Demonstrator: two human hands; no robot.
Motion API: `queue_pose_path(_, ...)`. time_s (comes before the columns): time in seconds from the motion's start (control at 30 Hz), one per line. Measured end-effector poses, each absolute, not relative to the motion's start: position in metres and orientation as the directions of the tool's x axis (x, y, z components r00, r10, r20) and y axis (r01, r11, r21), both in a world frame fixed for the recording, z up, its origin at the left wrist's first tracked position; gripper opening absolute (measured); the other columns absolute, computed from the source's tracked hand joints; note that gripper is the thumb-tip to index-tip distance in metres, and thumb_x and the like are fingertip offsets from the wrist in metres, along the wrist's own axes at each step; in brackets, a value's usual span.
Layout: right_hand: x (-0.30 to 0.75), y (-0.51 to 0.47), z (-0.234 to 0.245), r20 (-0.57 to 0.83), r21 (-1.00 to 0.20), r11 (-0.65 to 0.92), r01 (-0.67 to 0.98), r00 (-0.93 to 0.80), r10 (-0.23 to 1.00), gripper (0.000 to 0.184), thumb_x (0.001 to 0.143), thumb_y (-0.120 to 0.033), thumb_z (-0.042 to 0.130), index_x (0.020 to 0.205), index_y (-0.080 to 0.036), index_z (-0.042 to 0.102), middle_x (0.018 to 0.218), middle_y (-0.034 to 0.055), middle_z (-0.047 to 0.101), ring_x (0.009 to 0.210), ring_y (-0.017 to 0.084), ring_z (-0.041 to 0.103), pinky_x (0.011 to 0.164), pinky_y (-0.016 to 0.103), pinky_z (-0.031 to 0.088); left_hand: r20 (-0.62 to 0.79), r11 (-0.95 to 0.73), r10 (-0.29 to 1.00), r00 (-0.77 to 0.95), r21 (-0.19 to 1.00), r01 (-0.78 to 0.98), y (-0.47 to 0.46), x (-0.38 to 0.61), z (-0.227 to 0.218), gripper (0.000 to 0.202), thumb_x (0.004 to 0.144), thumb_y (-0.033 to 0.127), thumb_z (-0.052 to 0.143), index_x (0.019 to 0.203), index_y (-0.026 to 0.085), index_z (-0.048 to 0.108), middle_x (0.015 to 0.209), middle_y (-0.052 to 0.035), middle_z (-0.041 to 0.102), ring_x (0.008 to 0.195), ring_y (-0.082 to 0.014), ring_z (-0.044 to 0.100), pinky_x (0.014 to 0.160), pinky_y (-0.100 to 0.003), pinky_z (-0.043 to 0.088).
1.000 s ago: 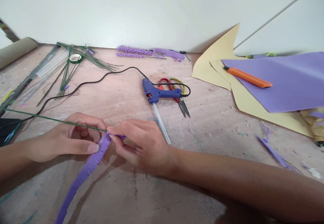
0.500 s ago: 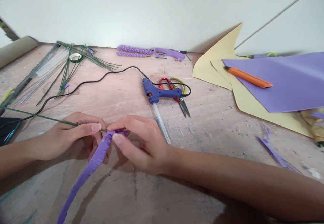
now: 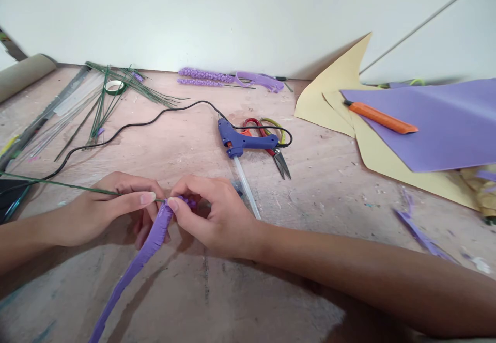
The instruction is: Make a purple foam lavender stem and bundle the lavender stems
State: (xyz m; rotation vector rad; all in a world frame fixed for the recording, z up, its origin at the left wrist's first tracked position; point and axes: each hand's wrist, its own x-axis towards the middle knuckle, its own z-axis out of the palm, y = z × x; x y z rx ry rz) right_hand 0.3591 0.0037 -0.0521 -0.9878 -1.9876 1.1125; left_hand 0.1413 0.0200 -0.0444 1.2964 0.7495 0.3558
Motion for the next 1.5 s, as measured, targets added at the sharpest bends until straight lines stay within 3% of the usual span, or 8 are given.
queue_pose_path(0.23,0.36,0.002,-0.054,0.189,-0.876,0.362,0.317,-0.464,0.865,0.011,0.092,-0.021,0.058,0.083,-0.016,0.062,0.065,-0.0024,0.06,0.055,0.007,0.049,0.05,0.018,0.041,-0.282,0.354,0.621,0.732,0.933,0.06,0.02,0.141,-0.046,0.031,0.1,0.037,0.054,0.088,0.012,0.068,0.075,-0.0033,0.071,0.058,-0.0107,0.064,0.057,-0.02,0.049)
queue_pose_path(0.37,0.359,0.001,-0.055,0.198,-0.886,0.35,0.305,-0.435,0.878,0.009,0.091,-0.02,0.059,0.082,-0.017,0.062,0.067,-0.0007,0.065,0.058,0.009,0.056,0.052,0.019,0.046,-0.281,0.31,0.614,0.738,0.945,0.101,0.02,0.139,-0.042,0.021,0.095,0.034,0.065,0.095,0.014,0.07,0.079,-0.0017,0.071,0.062,-0.0112,0.065,0.061,-0.021,0.049)
queue_pose_path(0.53,0.358,0.0,-0.057,0.326,-0.843,0.458,0.282,-0.408,0.852,0.008,0.089,-0.015,0.063,0.081,-0.018,0.065,0.067,-0.0011,0.066,0.058,0.009,0.059,0.052,0.018,0.047,-0.311,0.363,0.611,0.728,0.927,0.091,0.02,0.141,-0.04,0.023,0.095,0.035,0.065,0.09,0.014,0.071,0.075,-0.0019,0.072,0.061,-0.0111,0.065,0.058,-0.02,0.048)
queue_pose_path(0.8,0.36,0.003,-0.064,0.454,-0.832,0.541,0.124,-0.409,0.792,0.008,0.091,-0.012,0.066,0.087,-0.018,0.067,0.072,-0.0008,0.067,0.064,0.01,0.06,0.06,0.023,0.048,-0.285,0.406,0.616,0.734,0.914,0.014,0.019,0.143,-0.042,0.028,0.099,0.031,0.055,0.087,0.011,0.072,0.085,-0.0102,0.079,0.058,-0.0121,0.066,0.058,-0.022,0.051)
queue_pose_path(1.07,0.361,0.002,-0.059,0.258,-0.934,0.34,0.111,-0.449,0.856,0.004,0.094,-0.022,0.062,0.092,-0.018,0.063,0.079,0.0,0.064,0.07,0.011,0.06,0.062,0.023,0.049,-0.3,0.368,0.645,0.703,0.928,0.058,0.02,0.142,-0.046,0.021,0.096,0.031,0.059,0.089,0.013,0.068,0.07,-0.0044,0.075,0.051,-0.0117,0.066,0.052,-0.02,0.049)
queue_pose_path(1.17,0.36,0.002,-0.059,0.163,-0.969,0.231,0.083,-0.485,0.859,0.018,0.102,-0.031,0.054,0.096,-0.017,0.063,0.075,0.0002,0.064,0.067,0.011,0.059,0.06,0.023,0.047,-0.3,0.346,0.649,0.7,0.935,0.08,0.019,0.142,-0.046,0.021,0.096,0.032,0.059,0.09,0.014,0.068,0.064,-0.0017,0.072,0.049,-0.0115,0.065,0.05,-0.019,0.049)
queue_pose_path(1.3,0.358,0.003,-0.058,0.068,-0.972,0.176,0.155,-0.534,0.843,0.037,0.105,-0.038,0.049,0.077,-0.016,0.062,0.064,-0.0008,0.062,0.056,0.009,0.052,0.051,0.021,0.041,-0.28,0.34,0.661,0.696,0.939,0.055,0.019,0.142,-0.043,0.018,0.095,0.027,0.061,0.086,0.013,0.069,0.07,-0.0012,0.074,0.052,-0.01,0.065,0.052,-0.018,0.051)
queue_pose_path(1.5,0.357,0.001,-0.056,0.109,-0.962,0.218,0.164,-0.503,0.857,0.018,0.098,-0.027,0.058,0.084,-0.017,0.06,0.064,-0.0021,0.063,0.054,0.008,0.051,0.05,0.021,0.041,-0.292,0.354,0.655,0.697,0.933,0.058,0.021,0.143,-0.044,0.02,0.095,0.027,0.059,0.085,0.013,0.07,0.07,-0.0031,0.075,0.051,-0.0112,0.066,0.052,-0.019,0.051)
